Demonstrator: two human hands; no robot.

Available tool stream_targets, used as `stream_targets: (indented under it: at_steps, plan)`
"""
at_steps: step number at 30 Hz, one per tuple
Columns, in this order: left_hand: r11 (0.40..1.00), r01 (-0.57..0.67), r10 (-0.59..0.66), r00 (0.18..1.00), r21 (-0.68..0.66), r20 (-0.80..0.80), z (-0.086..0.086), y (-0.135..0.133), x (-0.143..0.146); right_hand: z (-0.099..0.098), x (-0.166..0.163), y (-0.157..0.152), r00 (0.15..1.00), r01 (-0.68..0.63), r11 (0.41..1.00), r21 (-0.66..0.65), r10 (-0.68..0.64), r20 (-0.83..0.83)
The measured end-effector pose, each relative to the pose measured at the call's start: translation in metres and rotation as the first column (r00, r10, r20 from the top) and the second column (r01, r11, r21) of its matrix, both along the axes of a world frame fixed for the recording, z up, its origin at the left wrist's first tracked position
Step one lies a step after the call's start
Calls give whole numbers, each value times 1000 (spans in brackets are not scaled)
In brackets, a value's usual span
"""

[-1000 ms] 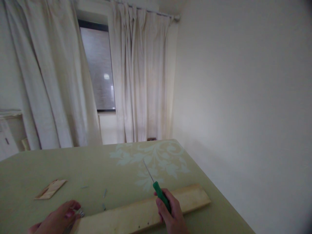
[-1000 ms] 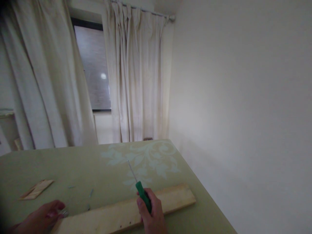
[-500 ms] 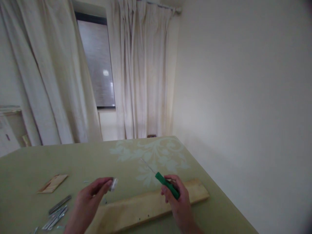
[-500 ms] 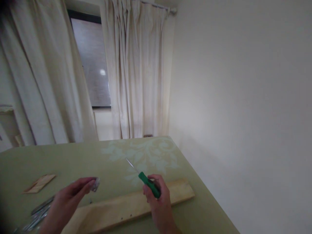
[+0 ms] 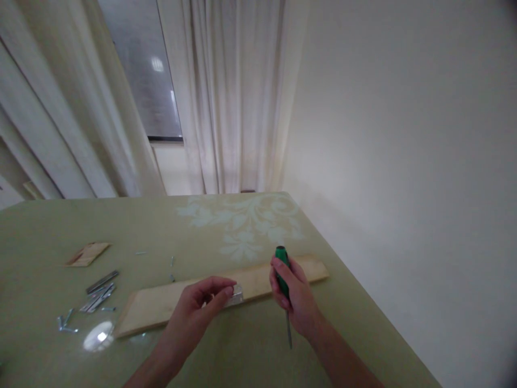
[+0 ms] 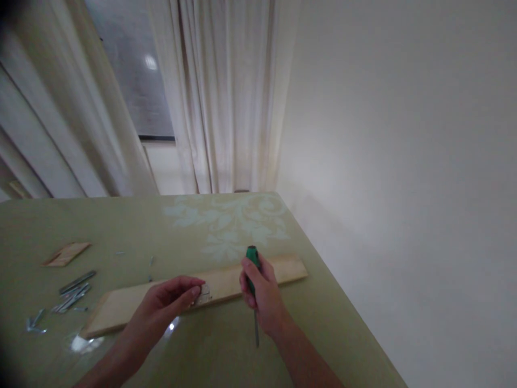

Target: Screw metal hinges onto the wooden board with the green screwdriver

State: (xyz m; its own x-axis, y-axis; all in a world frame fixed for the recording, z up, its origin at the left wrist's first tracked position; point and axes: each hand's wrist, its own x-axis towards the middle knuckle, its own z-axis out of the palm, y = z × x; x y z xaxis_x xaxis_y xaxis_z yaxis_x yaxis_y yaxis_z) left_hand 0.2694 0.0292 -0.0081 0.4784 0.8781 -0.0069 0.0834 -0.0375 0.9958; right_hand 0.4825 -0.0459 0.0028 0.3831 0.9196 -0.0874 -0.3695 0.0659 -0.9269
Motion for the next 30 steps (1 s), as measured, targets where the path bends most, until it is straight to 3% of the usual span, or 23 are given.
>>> stream_targets:
  at_steps: [3, 6, 11, 17, 25, 30]
  plan:
    - [1000, 18, -18, 1000, -6, 7, -11, -11, 8, -3, -12, -3, 982, -156, 972, -178, 172, 81]
    - [998, 36, -35, 999, -43, 15, -20, -20, 13, -8, -14, -5, 920, -241, 940, -240, 300, 250]
    - [982, 153, -158, 987, -113, -41, -24, -20, 5, -25, -9, -3, 854, -70, 955, -288, 206, 477]
    - [991, 132, -126, 954, 3, -271, -23, -12, -9, -34, -20, 5, 800, -156, 956, -250, 271, 535]
    - [989, 12, 38, 942, 146, -333, -30, -8, -10, -29, -30, 2, 807, -188, 958, -215, 275, 523]
    - [999, 33, -24, 941, 22, -338, -22, -10, -12, -30, -28, -2, 806, -172, 956, -239, 276, 523]
